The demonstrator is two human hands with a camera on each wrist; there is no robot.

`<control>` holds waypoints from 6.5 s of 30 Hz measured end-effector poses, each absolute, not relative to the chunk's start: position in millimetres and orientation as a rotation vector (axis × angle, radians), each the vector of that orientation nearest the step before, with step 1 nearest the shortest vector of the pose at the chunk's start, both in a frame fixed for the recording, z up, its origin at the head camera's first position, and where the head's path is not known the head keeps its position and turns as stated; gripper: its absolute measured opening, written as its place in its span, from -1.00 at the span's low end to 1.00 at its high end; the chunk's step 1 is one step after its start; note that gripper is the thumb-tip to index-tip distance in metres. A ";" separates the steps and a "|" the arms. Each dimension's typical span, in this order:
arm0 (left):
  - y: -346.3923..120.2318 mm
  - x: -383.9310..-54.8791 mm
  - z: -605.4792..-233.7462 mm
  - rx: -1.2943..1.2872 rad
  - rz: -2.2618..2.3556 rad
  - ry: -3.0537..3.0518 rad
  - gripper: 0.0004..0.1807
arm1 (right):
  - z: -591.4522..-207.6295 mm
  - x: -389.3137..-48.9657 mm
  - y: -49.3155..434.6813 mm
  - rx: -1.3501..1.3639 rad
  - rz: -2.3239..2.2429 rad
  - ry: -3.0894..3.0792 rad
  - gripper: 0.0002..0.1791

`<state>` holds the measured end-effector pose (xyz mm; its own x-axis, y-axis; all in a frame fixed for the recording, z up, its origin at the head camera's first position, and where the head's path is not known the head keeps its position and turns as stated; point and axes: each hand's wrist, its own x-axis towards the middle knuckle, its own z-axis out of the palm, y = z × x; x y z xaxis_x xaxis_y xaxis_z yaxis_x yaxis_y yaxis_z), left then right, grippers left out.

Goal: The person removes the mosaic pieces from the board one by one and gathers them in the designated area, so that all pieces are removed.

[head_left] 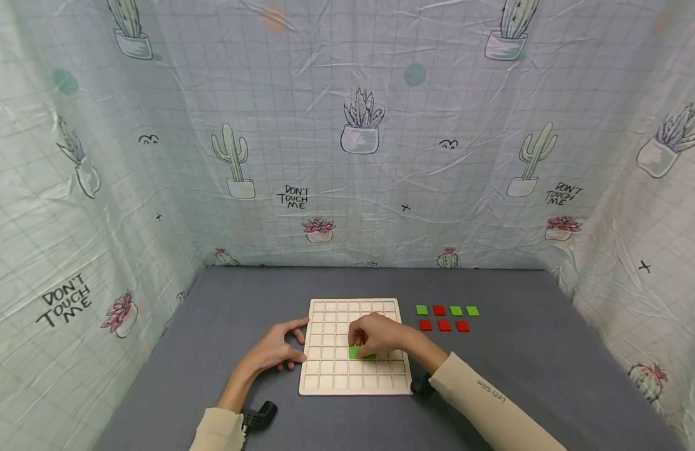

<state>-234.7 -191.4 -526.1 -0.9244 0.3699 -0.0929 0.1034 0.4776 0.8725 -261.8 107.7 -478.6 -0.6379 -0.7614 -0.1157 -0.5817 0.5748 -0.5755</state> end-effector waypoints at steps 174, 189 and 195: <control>-193.1 -231.0 -525.9 0.419 1.458 2.438 -0.06 | -475.3 -270.1 374.7 -0.583 -1.007 2.668 -0.87; -192.3 -230.7 -526.1 0.429 1.464 2.451 -0.07 | -486.8 -271.8 375.9 -0.517 -0.968 2.715 -0.80; -192.5 -231.4 -527.0 0.434 1.453 2.457 -0.07 | -487.5 -271.3 374.6 -0.491 -0.974 2.701 -0.80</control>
